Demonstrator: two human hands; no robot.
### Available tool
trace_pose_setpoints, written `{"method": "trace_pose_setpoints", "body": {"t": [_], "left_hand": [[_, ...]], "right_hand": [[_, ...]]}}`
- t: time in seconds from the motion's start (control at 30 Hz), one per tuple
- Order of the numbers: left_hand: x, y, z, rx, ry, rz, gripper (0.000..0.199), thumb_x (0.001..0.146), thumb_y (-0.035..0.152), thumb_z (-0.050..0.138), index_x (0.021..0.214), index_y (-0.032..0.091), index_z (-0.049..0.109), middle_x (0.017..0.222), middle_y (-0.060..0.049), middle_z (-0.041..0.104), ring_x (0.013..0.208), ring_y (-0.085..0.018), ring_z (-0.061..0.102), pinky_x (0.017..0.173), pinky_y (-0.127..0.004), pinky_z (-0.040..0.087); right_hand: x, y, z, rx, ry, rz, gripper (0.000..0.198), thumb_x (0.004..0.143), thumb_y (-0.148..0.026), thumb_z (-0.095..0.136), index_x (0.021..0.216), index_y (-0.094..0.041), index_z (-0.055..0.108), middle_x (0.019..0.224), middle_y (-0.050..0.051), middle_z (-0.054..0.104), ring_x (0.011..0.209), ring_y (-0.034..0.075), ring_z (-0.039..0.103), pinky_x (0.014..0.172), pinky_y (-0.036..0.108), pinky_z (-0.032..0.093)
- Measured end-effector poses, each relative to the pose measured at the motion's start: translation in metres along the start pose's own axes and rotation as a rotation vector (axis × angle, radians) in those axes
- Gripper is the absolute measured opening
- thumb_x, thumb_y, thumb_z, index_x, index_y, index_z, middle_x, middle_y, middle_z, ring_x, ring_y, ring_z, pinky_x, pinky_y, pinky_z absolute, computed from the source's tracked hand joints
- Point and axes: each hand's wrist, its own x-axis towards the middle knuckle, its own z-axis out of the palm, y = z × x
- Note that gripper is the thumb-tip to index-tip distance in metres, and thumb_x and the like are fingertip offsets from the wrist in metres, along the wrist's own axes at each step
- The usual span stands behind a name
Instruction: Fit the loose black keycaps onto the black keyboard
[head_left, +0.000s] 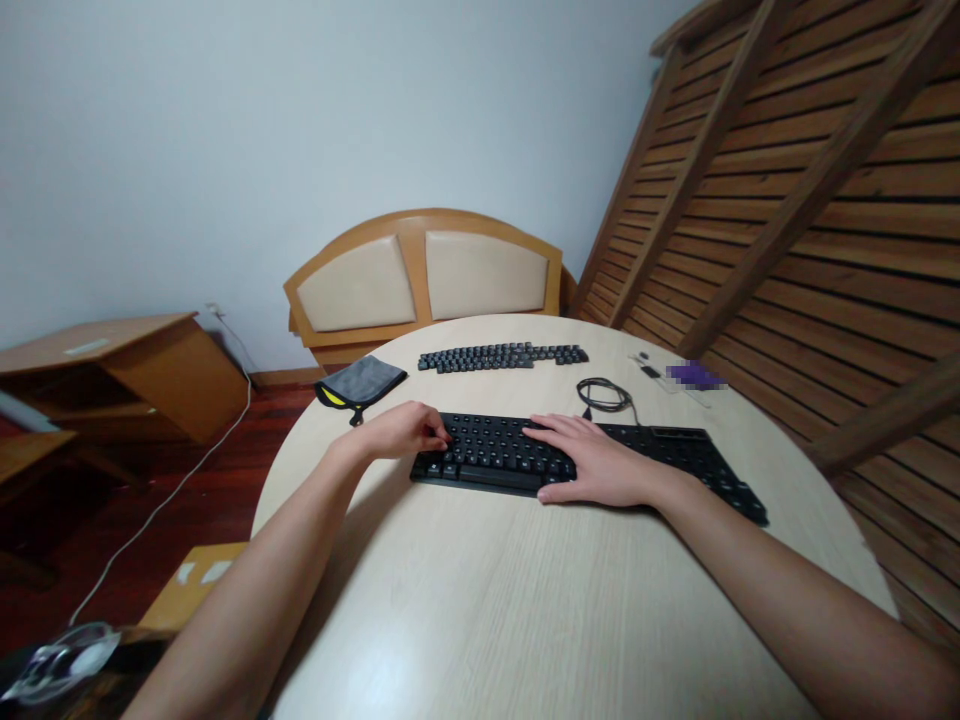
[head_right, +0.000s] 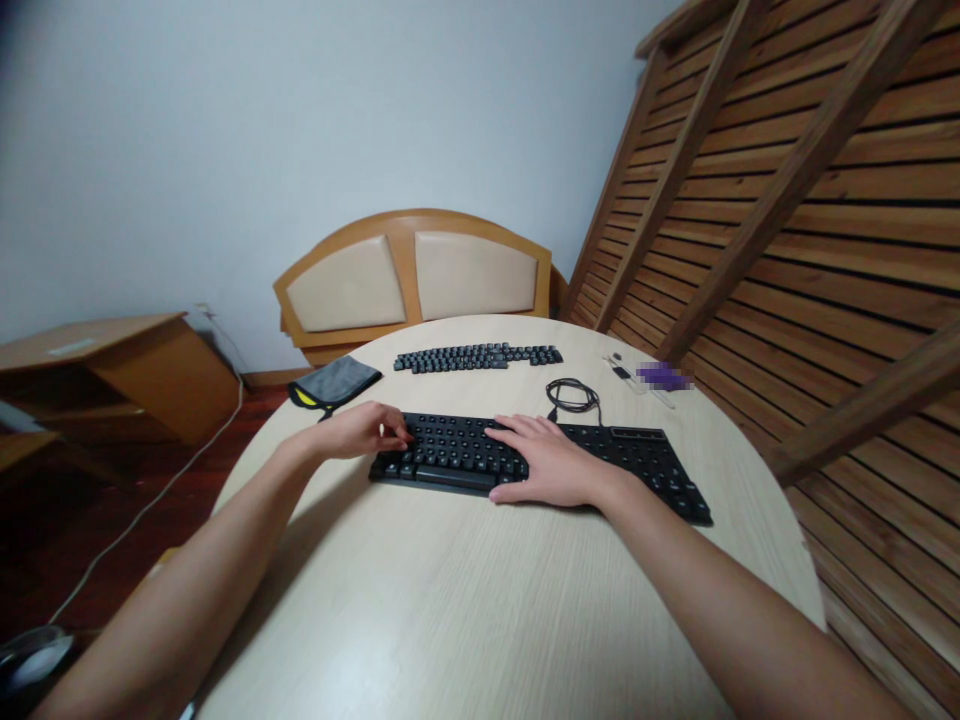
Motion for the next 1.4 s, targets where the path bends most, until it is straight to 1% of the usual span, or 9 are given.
{"method": "trace_pose_setpoints", "body": {"t": [0.13, 0.37, 0.53, 0.73, 1.0, 1.27, 1.4], "left_hand": [[0.000, 0.002, 0.000, -0.036, -0.016, -0.060, 0.020, 0.082, 0.029, 0.066, 0.091, 0.015, 0.077, 0.092, -0.006, 0.077, 0.079, -0.018, 0.068, 0.068, -0.024, 0.046], [0.001, 0.004, -0.001, -0.014, -0.014, -0.084, 0.017, 0.080, 0.027, 0.069, 0.089, 0.016, 0.078, 0.090, -0.005, 0.078, 0.077, -0.018, 0.068, 0.067, -0.024, 0.045], [0.001, 0.006, -0.001, -0.006, -0.004, -0.111, 0.018, 0.080, 0.027, 0.069, 0.090, 0.015, 0.078, 0.088, -0.006, 0.078, 0.075, -0.019, 0.067, 0.066, -0.024, 0.044], [0.000, 0.005, 0.000, -0.035, -0.008, -0.118, 0.019, 0.082, 0.028, 0.067, 0.091, 0.015, 0.078, 0.087, -0.005, 0.077, 0.075, -0.018, 0.067, 0.066, -0.024, 0.044], [0.002, 0.001, 0.000, -0.091, -0.015, -0.127, 0.020, 0.079, 0.031, 0.069, 0.089, 0.015, 0.078, 0.085, -0.005, 0.077, 0.076, -0.018, 0.066, 0.067, -0.024, 0.044], [0.003, -0.004, 0.002, -0.168, -0.017, -0.160, 0.025, 0.077, 0.036, 0.070, 0.087, 0.015, 0.078, 0.089, -0.005, 0.078, 0.083, -0.020, 0.067, 0.072, -0.025, 0.047], [0.003, -0.003, 0.001, -0.180, -0.019, -0.158, 0.024, 0.076, 0.035, 0.071, 0.087, 0.015, 0.078, 0.090, -0.005, 0.078, 0.083, -0.020, 0.067, 0.073, -0.025, 0.047]], "right_hand": [[0.000, -0.003, -0.002, -0.010, -0.013, 0.010, 0.098, 0.072, -0.080, 0.061, 0.152, -0.028, 0.040, 0.162, 0.008, 0.029, 0.147, 0.039, 0.025, 0.120, 0.060, 0.018], [0.000, -0.002, -0.002, -0.006, -0.009, 0.009, 0.098, 0.072, -0.080, 0.062, 0.152, -0.028, 0.040, 0.162, 0.009, 0.030, 0.147, 0.039, 0.025, 0.120, 0.059, 0.018], [0.000, -0.002, -0.002, 0.008, -0.001, 0.006, 0.096, 0.072, -0.078, 0.063, 0.152, -0.029, 0.041, 0.161, 0.008, 0.031, 0.147, 0.040, 0.026, 0.120, 0.059, 0.019], [0.000, -0.002, -0.001, -0.004, -0.009, 0.008, 0.097, 0.072, -0.080, 0.062, 0.152, -0.028, 0.041, 0.162, 0.008, 0.030, 0.147, 0.039, 0.025, 0.120, 0.059, 0.019], [0.000, -0.005, -0.003, -0.019, -0.020, 0.016, 0.099, 0.073, -0.081, 0.060, 0.152, -0.026, 0.040, 0.162, 0.010, 0.029, 0.148, 0.038, 0.025, 0.120, 0.058, 0.019], [0.000, -0.004, -0.003, 0.001, -0.016, 0.016, 0.098, 0.072, -0.080, 0.062, 0.152, -0.028, 0.040, 0.162, 0.009, 0.030, 0.148, 0.038, 0.024, 0.120, 0.058, 0.019], [0.000, -0.002, -0.002, 0.000, -0.009, 0.006, 0.097, 0.072, -0.080, 0.062, 0.152, -0.028, 0.040, 0.162, 0.009, 0.030, 0.147, 0.039, 0.025, 0.120, 0.059, 0.019]]}}
